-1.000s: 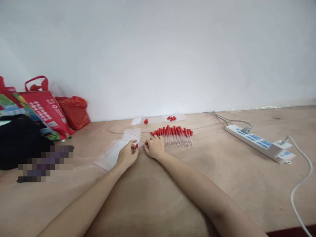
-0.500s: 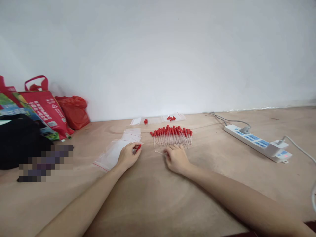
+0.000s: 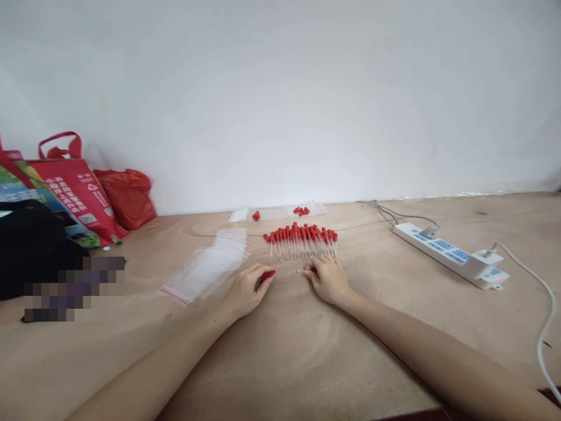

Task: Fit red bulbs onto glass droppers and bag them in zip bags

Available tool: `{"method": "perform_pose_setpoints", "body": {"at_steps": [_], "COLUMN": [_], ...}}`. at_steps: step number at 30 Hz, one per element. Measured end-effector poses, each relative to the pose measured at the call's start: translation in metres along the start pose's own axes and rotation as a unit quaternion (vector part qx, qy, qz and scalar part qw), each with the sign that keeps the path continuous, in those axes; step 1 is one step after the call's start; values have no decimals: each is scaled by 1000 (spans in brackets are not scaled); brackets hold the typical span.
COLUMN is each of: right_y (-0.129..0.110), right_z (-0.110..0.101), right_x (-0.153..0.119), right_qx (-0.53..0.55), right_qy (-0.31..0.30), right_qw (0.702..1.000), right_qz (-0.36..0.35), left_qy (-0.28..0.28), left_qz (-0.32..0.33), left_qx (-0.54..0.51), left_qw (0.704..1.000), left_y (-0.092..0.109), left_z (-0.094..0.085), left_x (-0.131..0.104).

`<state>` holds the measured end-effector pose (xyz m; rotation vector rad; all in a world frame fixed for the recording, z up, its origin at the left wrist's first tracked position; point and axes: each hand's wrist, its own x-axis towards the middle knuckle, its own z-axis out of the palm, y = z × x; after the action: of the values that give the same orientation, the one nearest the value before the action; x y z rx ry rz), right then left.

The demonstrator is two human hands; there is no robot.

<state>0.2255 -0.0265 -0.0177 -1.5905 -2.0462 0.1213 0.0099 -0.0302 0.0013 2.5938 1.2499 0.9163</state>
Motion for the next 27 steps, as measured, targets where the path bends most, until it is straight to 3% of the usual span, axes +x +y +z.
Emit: {"method": "perform_pose_setpoints", "body": {"at_steps": [7,12,27], "right_y": [-14,-22,-14], "right_z": [-1,-1,-4], "right_x": [-4,-7,-6], "right_qx": [106,123,253], "right_qy": [3,-12,-46], "right_qw": [992,988,952], "right_qz": [-70,-90,-164], "left_qy": [-14,-31,-16], "left_qz": [3,12,-7], "left_qx": [-31,-52,-105], "left_qw": [999,998,994], "left_y": [3,8,9], "left_z": [4,7,6], "left_x": [1,0,1]}}
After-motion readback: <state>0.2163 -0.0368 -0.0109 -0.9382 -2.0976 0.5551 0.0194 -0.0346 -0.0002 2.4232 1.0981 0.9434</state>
